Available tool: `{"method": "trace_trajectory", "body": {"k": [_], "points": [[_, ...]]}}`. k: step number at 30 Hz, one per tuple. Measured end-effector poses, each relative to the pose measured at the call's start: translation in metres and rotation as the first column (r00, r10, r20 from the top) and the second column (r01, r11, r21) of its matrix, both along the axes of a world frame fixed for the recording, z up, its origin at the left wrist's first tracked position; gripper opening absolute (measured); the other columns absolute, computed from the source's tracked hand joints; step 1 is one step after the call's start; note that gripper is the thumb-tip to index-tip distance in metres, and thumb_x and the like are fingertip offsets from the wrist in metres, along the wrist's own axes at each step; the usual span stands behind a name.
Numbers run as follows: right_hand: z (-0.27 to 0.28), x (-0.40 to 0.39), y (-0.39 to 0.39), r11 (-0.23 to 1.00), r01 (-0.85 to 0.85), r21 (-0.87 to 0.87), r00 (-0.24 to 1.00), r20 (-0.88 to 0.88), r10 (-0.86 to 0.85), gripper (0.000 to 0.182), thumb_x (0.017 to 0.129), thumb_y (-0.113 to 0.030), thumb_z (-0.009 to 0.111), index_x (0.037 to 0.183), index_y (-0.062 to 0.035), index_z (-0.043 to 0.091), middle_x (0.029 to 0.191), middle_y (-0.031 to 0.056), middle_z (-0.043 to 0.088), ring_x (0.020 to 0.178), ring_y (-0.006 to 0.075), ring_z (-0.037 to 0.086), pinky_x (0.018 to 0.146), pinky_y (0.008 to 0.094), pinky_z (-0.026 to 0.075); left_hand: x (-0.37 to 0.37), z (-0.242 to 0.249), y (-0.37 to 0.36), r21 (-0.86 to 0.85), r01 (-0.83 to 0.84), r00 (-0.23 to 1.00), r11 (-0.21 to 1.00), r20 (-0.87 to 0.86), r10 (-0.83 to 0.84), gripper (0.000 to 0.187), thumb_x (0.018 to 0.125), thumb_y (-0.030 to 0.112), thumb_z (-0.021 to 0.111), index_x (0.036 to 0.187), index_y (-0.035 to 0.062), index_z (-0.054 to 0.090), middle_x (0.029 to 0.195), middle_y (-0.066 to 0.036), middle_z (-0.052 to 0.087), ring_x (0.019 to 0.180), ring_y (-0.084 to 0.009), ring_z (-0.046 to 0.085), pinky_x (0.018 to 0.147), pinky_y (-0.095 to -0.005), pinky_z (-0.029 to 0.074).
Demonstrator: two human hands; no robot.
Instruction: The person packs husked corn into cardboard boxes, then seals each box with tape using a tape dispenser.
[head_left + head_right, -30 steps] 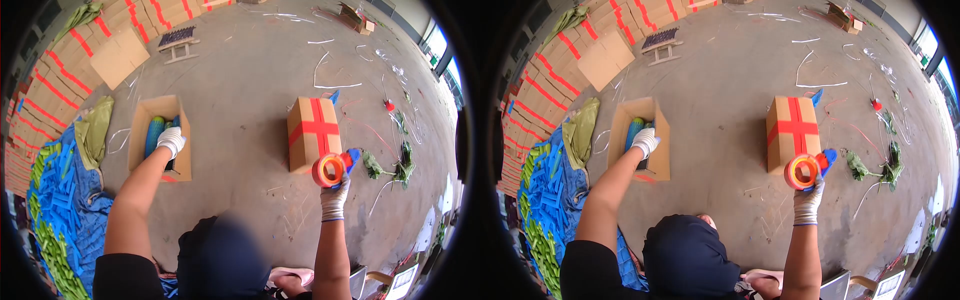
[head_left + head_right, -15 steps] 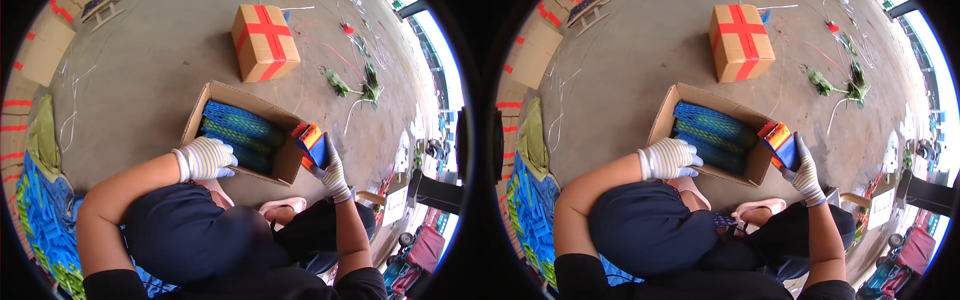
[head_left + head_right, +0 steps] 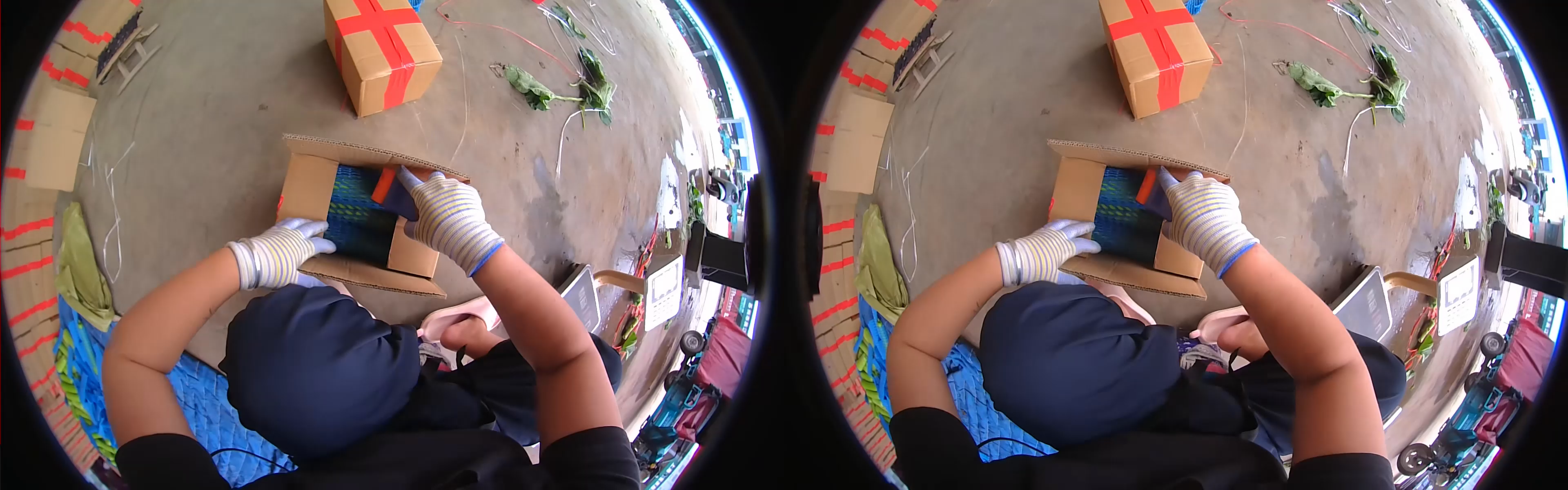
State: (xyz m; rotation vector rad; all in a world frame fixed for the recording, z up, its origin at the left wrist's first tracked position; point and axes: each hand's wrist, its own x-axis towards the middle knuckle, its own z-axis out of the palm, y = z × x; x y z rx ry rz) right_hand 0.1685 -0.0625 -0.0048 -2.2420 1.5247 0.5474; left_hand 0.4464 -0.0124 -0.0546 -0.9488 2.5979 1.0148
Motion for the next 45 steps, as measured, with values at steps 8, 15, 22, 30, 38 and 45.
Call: {"method": "trace_trajectory", "body": {"k": [8,15,22,30,38,45], "points": [[0.047,-0.054,-0.064,0.916,0.336,-0.221,0.748,0.654,-0.117,0.075,0.072,-0.028,0.079,0.139,-0.0093,0.051,0.101,0.0180,0.070,0.088,0.0304,0.070,0.079,0.0358,0.054,-0.021,-0.052,-0.030,-0.471,-0.517,0.848,0.715,-0.167,0.503,0.046,0.075,0.042,0.075,0.108,0.0109,0.068,0.113,-0.011,0.063,0.109,-0.0305,0.054,0.102,-0.0454,0.037],[-0.001,-0.025,0.020,0.981,0.184,0.055,0.905,0.380,-0.190,0.084,0.069,-0.035,0.075,0.145,-0.0194,0.046,0.088,0.0177,0.065,0.082,0.0343,0.067,0.079,0.0370,0.053,-0.003,-0.098,-0.006,0.018,-0.976,0.193,0.216,-0.380,0.905,0.049,0.094,0.026,0.058,0.136,0.0036,0.049,0.127,-0.022,0.060,0.112,-0.0338,0.061,0.094,-0.0375,0.049],[0.008,0.000,0.021,0.999,-0.033,0.007,0.847,0.532,0.024,0.081,0.067,-0.028,0.077,0.143,-0.0203,0.049,0.085,0.0128,0.060,0.074,0.0298,0.064,0.070,0.0367,0.052,-0.013,-0.088,-0.014,0.208,-0.950,0.195,0.234,-0.192,0.962,0.062,0.097,0.028,0.059,0.149,0.0051,0.033,0.141,-0.022,0.051,0.128,-0.0332,0.050,0.104,-0.0373,0.041],[-0.047,0.017,0.030,0.924,-0.208,-0.322,0.619,0.688,0.379,0.086,0.064,-0.009,0.077,0.143,-0.0136,0.045,0.080,0.0102,0.056,0.067,0.0284,0.058,0.060,0.0353,0.049,-0.012,-0.039,0.022,0.666,-0.733,-0.250,0.135,-0.450,0.857,0.036,0.099,0.036,0.056,0.118,0.0055,0.061,0.101,-0.007,0.066,0.091,-0.0142,0.063,0.082,-0.0304,0.051],[-0.035,0.026,0.033,0.924,-0.223,-0.311,0.671,0.639,0.377,0.087,0.062,-0.013,0.080,0.142,-0.0137,0.046,0.084,0.0113,0.057,0.068,0.0293,0.059,0.059,0.0370,0.050,-0.027,-0.056,0.020,0.903,-0.405,-0.241,0.140,-0.254,0.937,0.016,0.097,0.019,0.063,0.098,0.0034,0.067,0.087,0.003,0.066,0.079,-0.0058,0.058,0.074,-0.0250,0.050],[0.009,0.029,0.025,0.971,-0.227,-0.080,0.940,0.244,0.240,0.074,0.071,-0.027,0.078,0.141,-0.0282,0.051,0.087,0.0164,0.056,0.071,0.0343,0.064,0.065,0.0417,0.054,0.074,-0.088,-0.016,0.299,-0.953,-0.090,0.052,-0.442,0.893,0.023,0.094,0.022,0.064,0.093,-0.0008,0.065,0.078,-0.009,0.065,0.071,-0.0124,0.050,0.072,-0.0335,0.048]]}}
